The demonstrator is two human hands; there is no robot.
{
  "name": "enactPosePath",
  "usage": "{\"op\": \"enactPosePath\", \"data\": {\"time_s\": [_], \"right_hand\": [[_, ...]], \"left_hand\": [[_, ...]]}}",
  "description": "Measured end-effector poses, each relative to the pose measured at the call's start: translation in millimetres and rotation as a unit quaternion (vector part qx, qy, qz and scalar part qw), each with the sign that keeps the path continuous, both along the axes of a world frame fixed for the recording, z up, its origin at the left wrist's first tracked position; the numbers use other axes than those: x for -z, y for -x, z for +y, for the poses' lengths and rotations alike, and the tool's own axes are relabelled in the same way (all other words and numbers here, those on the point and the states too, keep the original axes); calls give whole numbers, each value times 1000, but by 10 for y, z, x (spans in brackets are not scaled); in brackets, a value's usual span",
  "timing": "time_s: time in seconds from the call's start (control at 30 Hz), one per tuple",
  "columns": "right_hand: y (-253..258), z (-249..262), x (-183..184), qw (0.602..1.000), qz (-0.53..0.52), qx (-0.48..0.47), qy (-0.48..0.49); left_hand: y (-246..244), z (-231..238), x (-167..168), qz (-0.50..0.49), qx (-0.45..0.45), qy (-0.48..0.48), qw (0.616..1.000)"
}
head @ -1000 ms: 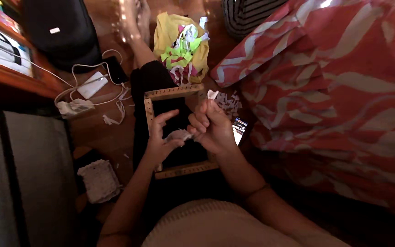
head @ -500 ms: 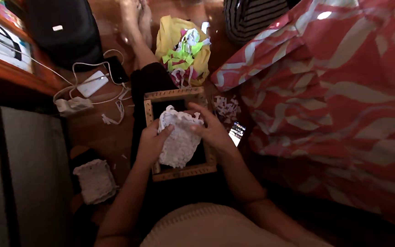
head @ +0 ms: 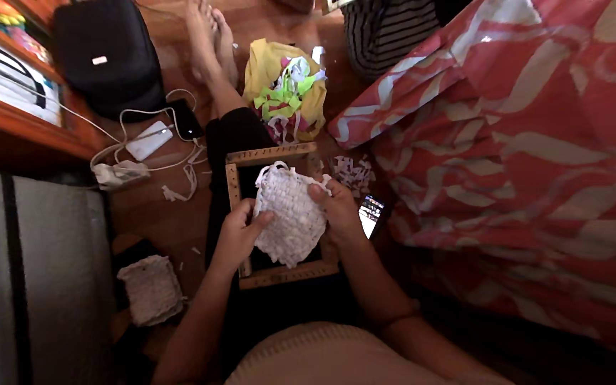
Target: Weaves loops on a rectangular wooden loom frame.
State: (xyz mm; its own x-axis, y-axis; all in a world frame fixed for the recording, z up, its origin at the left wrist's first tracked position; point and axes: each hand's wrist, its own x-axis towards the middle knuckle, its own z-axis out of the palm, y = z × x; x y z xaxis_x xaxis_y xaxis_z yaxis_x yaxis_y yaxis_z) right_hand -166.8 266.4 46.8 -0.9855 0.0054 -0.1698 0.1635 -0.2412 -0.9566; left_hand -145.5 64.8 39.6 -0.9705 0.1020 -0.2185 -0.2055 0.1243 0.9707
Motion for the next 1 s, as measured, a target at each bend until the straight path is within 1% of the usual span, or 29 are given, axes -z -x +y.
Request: {"op": "enactPosePath", "data": {"time_s": [0.07, 0.13, 0.2, 0.27, 0.33, 0.37, 0.43, 0.5, 0.57, 0.63, 0.67, 0.7, 0.73, 0.83, 0.9, 1.0], "right_hand": [[12, 4, 35, 1000, 8, -1, 16], [50, 61, 97, 998, 59, -29, 3], [81, 189, 84, 984, 116, -107, -87], [87, 295, -13, 954, 130, -190, -191], [97, 317, -88, 933, 127, -243, -234], [94, 292, -125, 932, 118, -249, -237], [75, 202, -195, 943, 83, -222, -235], [53, 116, -202, 958, 79, -159, -227], [41, 63, -125, 966, 126, -94, -204], [17, 35, -84, 972, 151, -53, -175], [6, 31, -86, 974, 149, -42, -163], [-1, 32, -87, 977, 144, -37, -155], [-1, 31, -79, 978, 135, -37, -154], [21, 42, -46, 972, 103, -74, -196], [19, 26, -32, 966, 88, -78, -232], [-15, -37, -13, 959, 89, -53, -265]], "left_hand": [[-29, -49, -22, 30, -14, 2, 999], [-37, -113, -59, 74, -9, 2, 997], [-34, -169, -108, 115, 14, 23, 993], [-25, -193, -144, 151, 51, 63, 985], [-7, -179, -155, 181, 91, 104, 974], [-1, -163, -156, 191, 109, 118, 968], [5, -131, -162, 192, 123, 126, 965], [4, -127, -173, 165, 97, 98, 977], [14, -160, -134, 120, 48, 12, 992], [38, -216, -50, 81, 23, -94, 992], [46, -233, -22, 64, 16, -124, 990], [41, -241, -1, 49, 9, -128, 991], [28, -237, 18, 38, -1, -107, 994], [10, -147, 38, 22, -47, 14, 999], [0, -99, 43, 41, -66, 60, 995], [5, -92, -12, 75, -107, 131, 983]]}}
